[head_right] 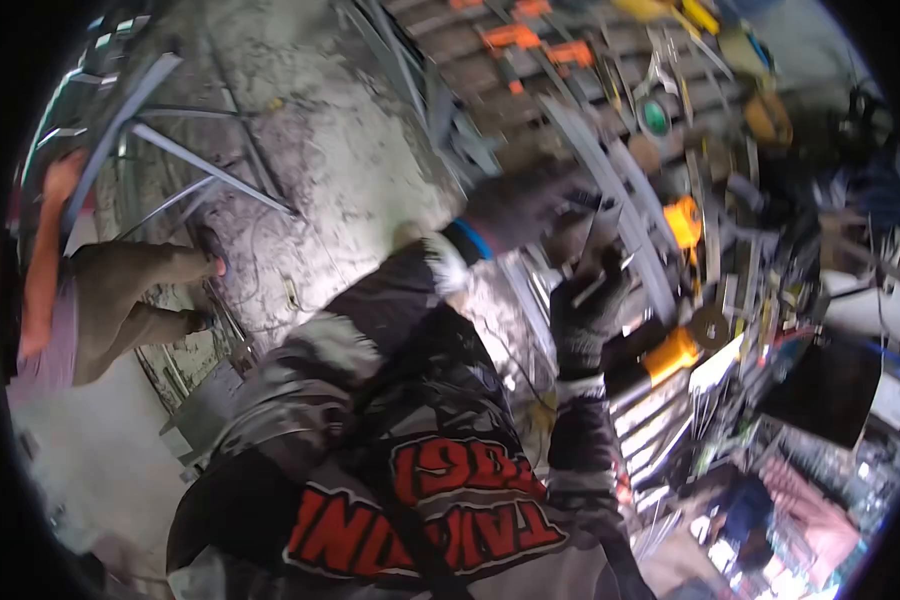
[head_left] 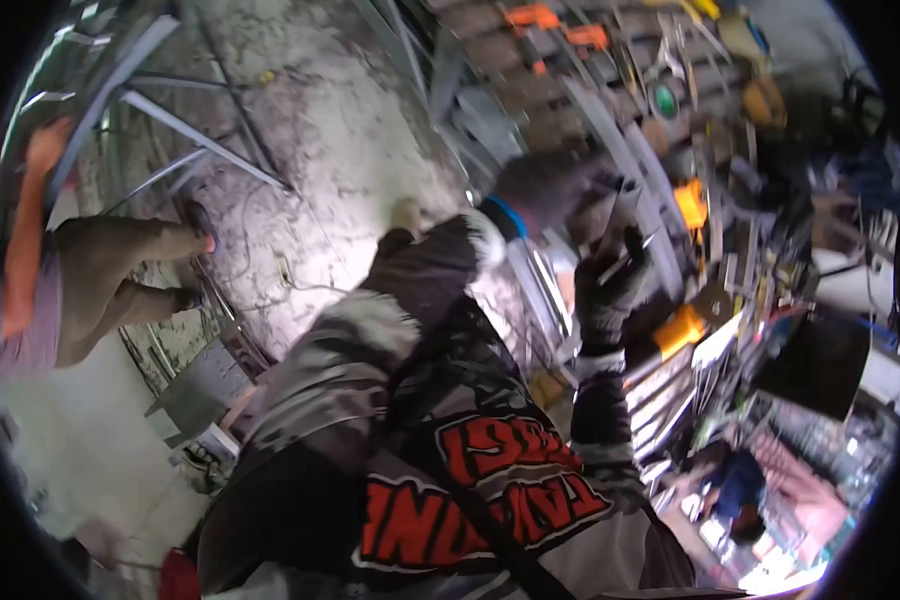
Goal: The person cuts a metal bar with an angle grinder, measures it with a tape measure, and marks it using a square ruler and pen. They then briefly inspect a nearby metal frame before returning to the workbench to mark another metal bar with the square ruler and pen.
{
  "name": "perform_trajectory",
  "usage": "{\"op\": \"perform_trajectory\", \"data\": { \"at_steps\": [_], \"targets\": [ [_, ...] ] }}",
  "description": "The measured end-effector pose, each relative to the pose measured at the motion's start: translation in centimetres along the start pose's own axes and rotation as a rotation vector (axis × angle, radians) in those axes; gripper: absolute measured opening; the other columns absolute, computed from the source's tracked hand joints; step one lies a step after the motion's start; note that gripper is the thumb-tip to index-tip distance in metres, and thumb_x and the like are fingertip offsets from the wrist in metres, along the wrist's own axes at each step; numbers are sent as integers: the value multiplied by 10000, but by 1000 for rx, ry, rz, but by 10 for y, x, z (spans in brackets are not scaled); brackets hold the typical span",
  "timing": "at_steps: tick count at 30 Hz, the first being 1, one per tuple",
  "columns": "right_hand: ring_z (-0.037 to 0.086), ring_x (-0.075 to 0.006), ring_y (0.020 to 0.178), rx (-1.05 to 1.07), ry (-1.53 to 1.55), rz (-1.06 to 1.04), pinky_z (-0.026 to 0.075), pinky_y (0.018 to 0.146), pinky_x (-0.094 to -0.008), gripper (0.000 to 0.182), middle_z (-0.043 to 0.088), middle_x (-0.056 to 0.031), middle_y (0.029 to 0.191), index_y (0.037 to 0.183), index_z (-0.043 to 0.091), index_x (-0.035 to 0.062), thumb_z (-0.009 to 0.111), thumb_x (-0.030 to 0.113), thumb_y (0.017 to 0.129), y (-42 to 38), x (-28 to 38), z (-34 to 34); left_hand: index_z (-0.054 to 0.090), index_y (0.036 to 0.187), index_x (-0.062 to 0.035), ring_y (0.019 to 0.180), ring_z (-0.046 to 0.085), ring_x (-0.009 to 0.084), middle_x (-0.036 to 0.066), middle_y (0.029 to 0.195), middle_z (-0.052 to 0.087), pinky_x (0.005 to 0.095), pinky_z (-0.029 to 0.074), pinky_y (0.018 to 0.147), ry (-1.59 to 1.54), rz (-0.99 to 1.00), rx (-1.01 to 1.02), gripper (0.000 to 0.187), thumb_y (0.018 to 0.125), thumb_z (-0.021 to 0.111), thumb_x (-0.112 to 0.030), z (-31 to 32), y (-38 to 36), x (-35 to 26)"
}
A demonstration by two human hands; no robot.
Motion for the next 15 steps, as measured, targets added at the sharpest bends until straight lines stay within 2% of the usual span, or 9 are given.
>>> {"op": "perform_trajectory", "data": {
  "at_steps": [1,3,5,7,9,10,12,13,15],
  "targets": [
    [518,-374,1328,-24,47,29,432,1105,-465,667,587,-184,1316,1415,509,-14,789,121,825,6,-21,1,522,1492,-194,1172,688,306,127,1374,629,395,590,904,-26,-86,-3,639,895,731,-107,-19,-5,10],
    [516,-359,1326,-110,49,-135,387,1160,-460,700,535,-184,1368,1409,475,-25,759,64,775,13,-15,-23,542,1453,-100,1107,707,282,138,1347,637,375,587,897,-159,-72,-284,566,909,696,-64,-63,-43,39],
    [497,-340,1337,-131,38,-142,362,1181,-463,696,524,-172,1366,1411,464,-20,722,1,766,23,-23,-36,583,1389,-17,1015,719,246,122,1232,680,364,578,892,-33,-254,-426,454,940,640,-45,-85,-107,110],
    [497,-336,1336,-185,42,-143,362,1181,-478,704,521,-172,1371,1406,463,-23,702,-13,744,23,-34,-41,627,1331,-1,940,712,203,81,1073,712,335,573,867,120,-554,-239,368,965,625,-44,-92,-166,167],
    [515,-327,1308,-178,77,-102,395,1155,-474,689,519,-172,1374,1393,470,-25,707,-3,746,25,-27,-42,655,1274,17,900,686,155,67,961,715,304,566,842,-397,-957,-150,302,985,621,-61,-67,-210,174],
    [519,-334,1292,-200,188,-174,426,1125,-465,667,522,-178,1381,1363,492,-22,752,54,754,23,-5,-42,655,1262,11,879,657,114,52,962,714,285,560,812,-607,-999,-186,282,993,622,-67,-56,-220,150],
    [531,-308,1291,-116,-40,-246,516,1074,-436,641,489,-178,1385,1391,440,-35,662,-92,792,4,45,-37,651,1256,1,921,646,104,9,996,703,270,531,846,-873,-797,-62,288,1019,659,-163,-30,-227,111],
    [556,-308,1231,10,53,-225,524,1038,-430,623,520,-164,1319,1381,453,-26,675,-60,800,-9,62,-17,634,1319,-6,926,628,111,-8,1011,680,275,517,850,-583,-710,92,433,1003,724,-288,-39,-214,79],
    [606,-308,1110,257,243,-186,539,965,-418,589,582,-136,1187,1363,481,-8,703,4,817,-40,98,35,590,1429,-32,866,600,134,32,1026,650,317,491,753,-1053,-685,-35,634,979,739,-452,-40,-214,52]
  ]
}}
Point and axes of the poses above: each hand's wrist, its own y-axis towards the middle knuckle, its own z-axis out of the palm, x = y × z, the point moved 10 cm from there along y, towards the middle knuckle
